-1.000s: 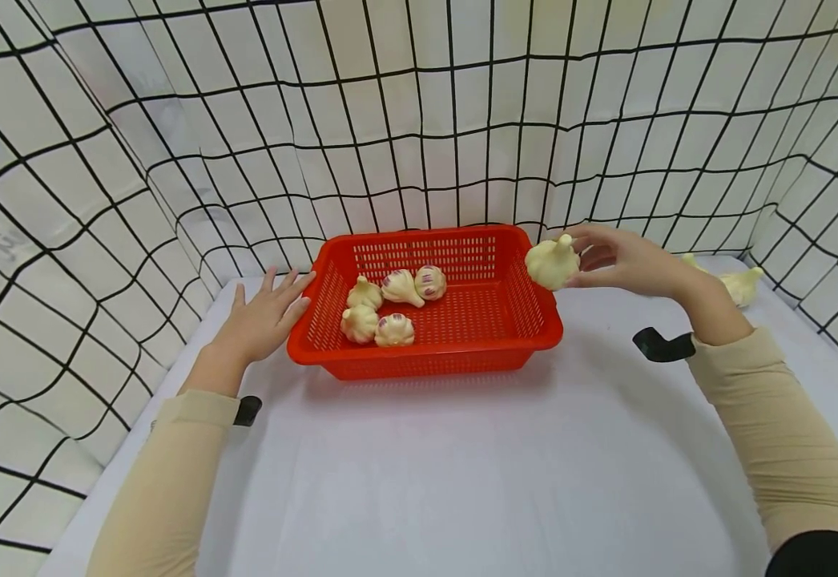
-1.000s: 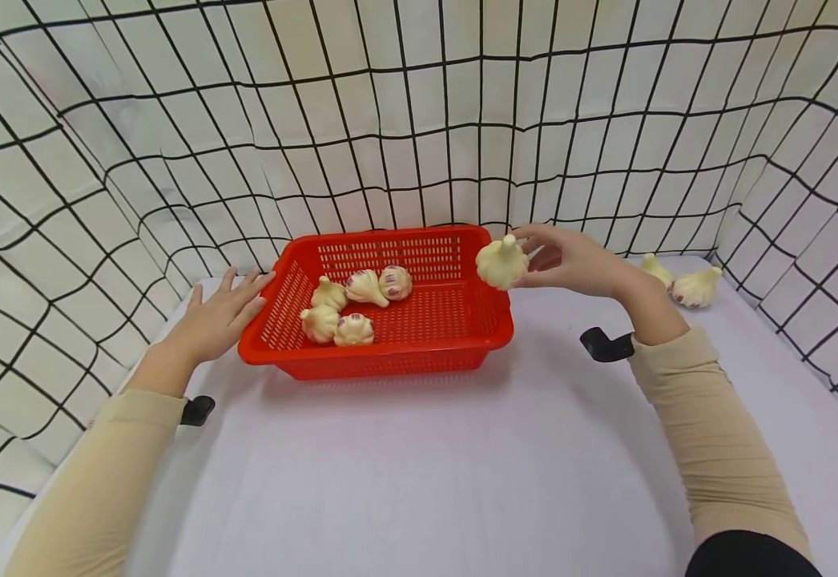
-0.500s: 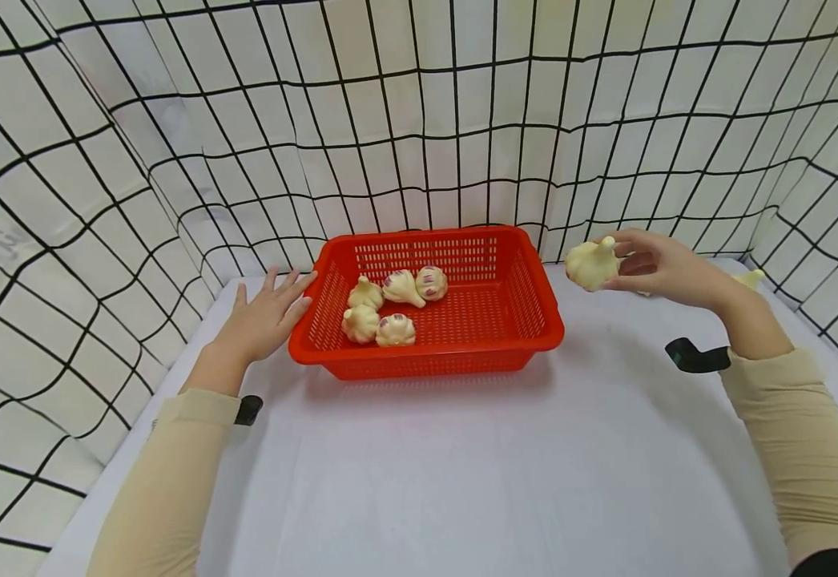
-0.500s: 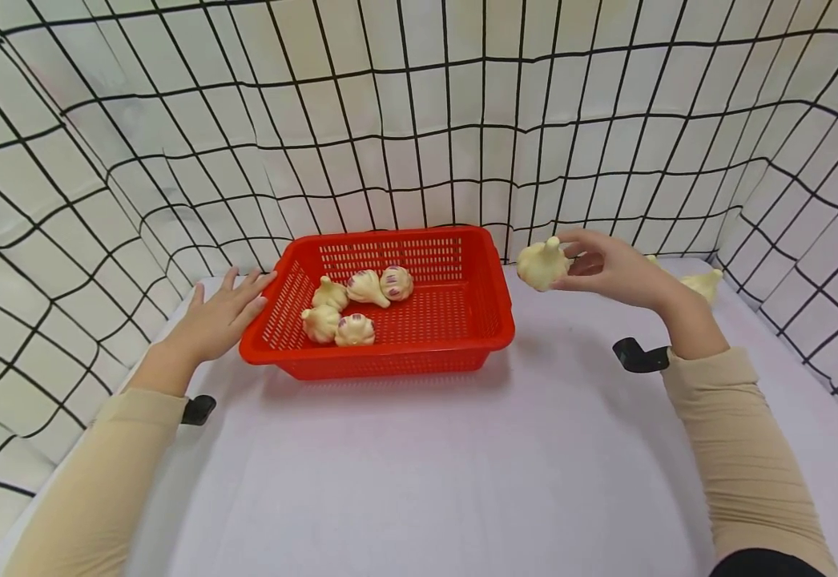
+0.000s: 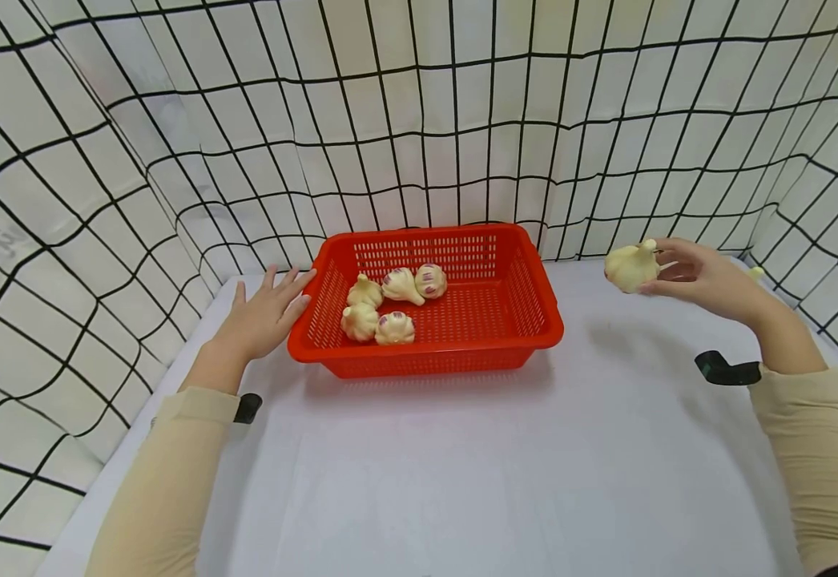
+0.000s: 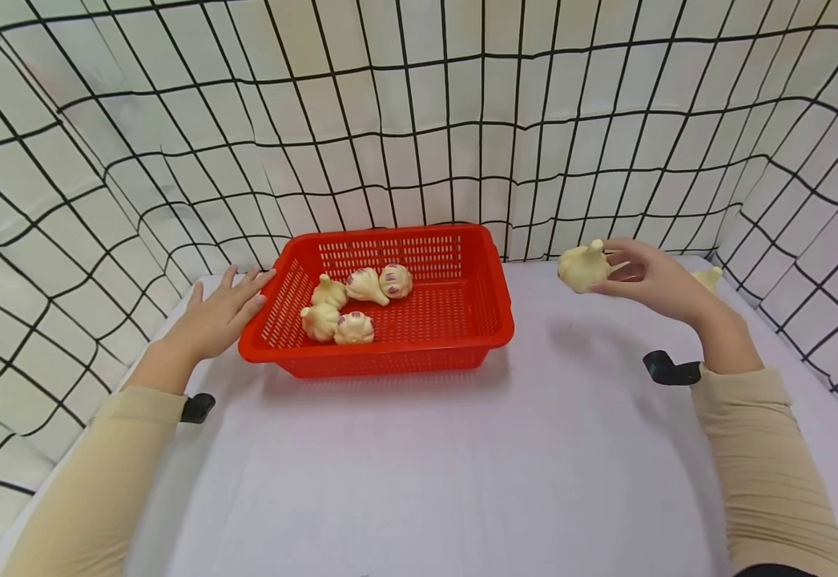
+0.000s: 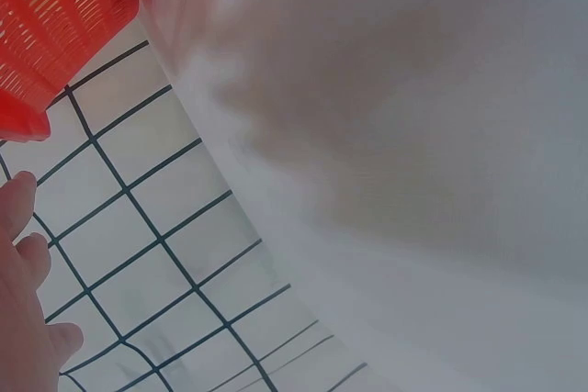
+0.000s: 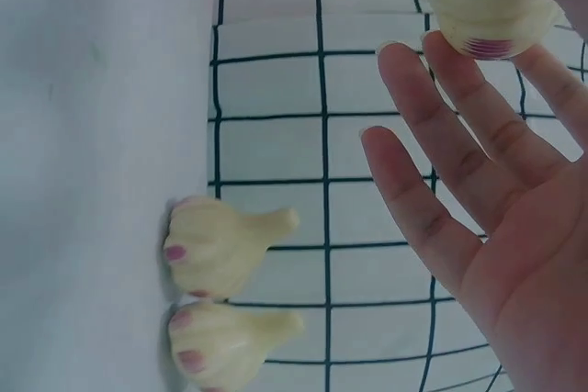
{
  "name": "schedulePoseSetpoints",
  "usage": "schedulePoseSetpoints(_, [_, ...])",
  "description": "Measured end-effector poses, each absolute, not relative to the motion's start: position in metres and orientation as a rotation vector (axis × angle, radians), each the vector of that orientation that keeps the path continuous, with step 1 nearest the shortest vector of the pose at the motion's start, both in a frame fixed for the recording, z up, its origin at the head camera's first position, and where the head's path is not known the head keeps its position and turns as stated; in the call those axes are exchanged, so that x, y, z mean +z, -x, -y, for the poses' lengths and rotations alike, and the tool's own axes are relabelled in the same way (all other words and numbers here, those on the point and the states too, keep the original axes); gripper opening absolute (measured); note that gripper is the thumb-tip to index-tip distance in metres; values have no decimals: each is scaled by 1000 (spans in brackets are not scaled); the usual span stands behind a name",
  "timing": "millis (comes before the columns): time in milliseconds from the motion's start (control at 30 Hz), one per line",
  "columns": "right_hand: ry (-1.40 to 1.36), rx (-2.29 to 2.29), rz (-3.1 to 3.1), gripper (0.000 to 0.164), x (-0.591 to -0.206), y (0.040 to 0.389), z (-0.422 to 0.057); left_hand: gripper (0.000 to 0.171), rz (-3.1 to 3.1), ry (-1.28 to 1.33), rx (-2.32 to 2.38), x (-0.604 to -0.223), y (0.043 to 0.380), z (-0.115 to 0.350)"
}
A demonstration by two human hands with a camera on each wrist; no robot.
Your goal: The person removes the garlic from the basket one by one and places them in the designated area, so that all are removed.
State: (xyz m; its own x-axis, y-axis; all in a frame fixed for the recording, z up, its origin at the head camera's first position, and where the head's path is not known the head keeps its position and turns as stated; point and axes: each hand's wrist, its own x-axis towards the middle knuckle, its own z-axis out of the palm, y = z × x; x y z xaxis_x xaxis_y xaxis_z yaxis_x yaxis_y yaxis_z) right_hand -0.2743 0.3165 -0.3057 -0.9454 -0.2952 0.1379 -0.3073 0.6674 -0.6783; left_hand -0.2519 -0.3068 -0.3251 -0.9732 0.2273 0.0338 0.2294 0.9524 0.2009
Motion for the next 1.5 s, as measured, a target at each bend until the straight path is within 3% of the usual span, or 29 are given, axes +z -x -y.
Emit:
schedulePoseSetpoints(800, [-159, 1096, 2842, 82, -337, 252, -391, 66, 3094, 366, -337, -325, 251, 307])
schedulePoseSetpoints(1500, [35, 1006, 2840, 83, -368, 246, -435, 65, 3086, 369, -343, -324, 250, 306])
